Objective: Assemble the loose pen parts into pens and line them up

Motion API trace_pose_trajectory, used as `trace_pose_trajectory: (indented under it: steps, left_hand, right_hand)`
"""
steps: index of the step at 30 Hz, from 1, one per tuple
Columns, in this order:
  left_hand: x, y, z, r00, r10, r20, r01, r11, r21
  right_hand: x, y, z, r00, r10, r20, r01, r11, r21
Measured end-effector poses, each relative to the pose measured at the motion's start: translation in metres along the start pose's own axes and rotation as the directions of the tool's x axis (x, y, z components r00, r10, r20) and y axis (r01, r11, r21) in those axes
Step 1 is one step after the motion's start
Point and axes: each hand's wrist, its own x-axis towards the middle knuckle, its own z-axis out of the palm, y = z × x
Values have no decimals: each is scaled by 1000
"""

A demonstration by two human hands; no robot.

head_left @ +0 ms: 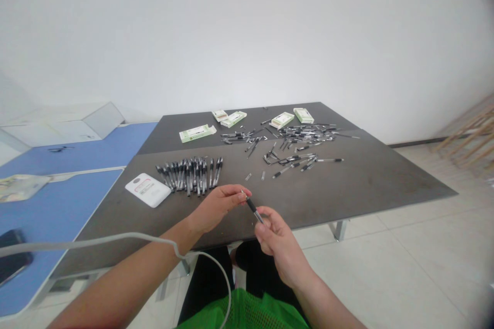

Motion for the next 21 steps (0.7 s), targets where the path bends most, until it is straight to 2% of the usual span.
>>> trace_pose_trajectory:
  steps: [2,3,5,7,8,9,11,13,15,18,21]
  left_hand:
    - [-1,0,0,1000,5,-18,-4,1000,26]
    - [-1,-1,0,1000,1,-17,-1,1000,12]
    - [-1,-1,-1,1000,-12,2,12,999,-36]
    - [-1,-1,-2,1000,-15,14,16,998,-64]
    - [-1,-1,-2,1000,-10,10,11,998,-62]
    - [-1,0,-2,1000,-3,0,3,999,-51]
    - [-1,-1,-2,1000,5,-19,-5,1000,-14]
    - [-1,-2,-1,999,0,-32,0,1000,-7]
    - [0,-4,1,999,-13,-46,10,999,-52]
    - [4,-10,1,997,-33,-67,24,991,-131]
    - [9,-16,-8,996,-45,-78,36,993,-115]
  right_hand:
    - [1,1,-1,984,-143,-107,125,978,-165]
    - [2,0,-1,984,-143,-102,122,975,-184]
    - [2,-2,-2,1000,4,21,-2,997,-84]
    - [2,-3,-1,975,150,165,-161,986,53]
    - [2,-3,-1,970,167,176,-183,980,80]
    - [2,-3,0,980,144,137,-155,985,70]
    - [3,0,2,1000,24,-8,-24,999,-38]
    - [4,2,4,997,-42,-65,34,993,-117]
    - [4,3,6,999,35,12,-35,999,-35]
    - [6,2,9,968,164,188,-195,968,160]
    - [11,1,10,964,159,211,-198,964,176]
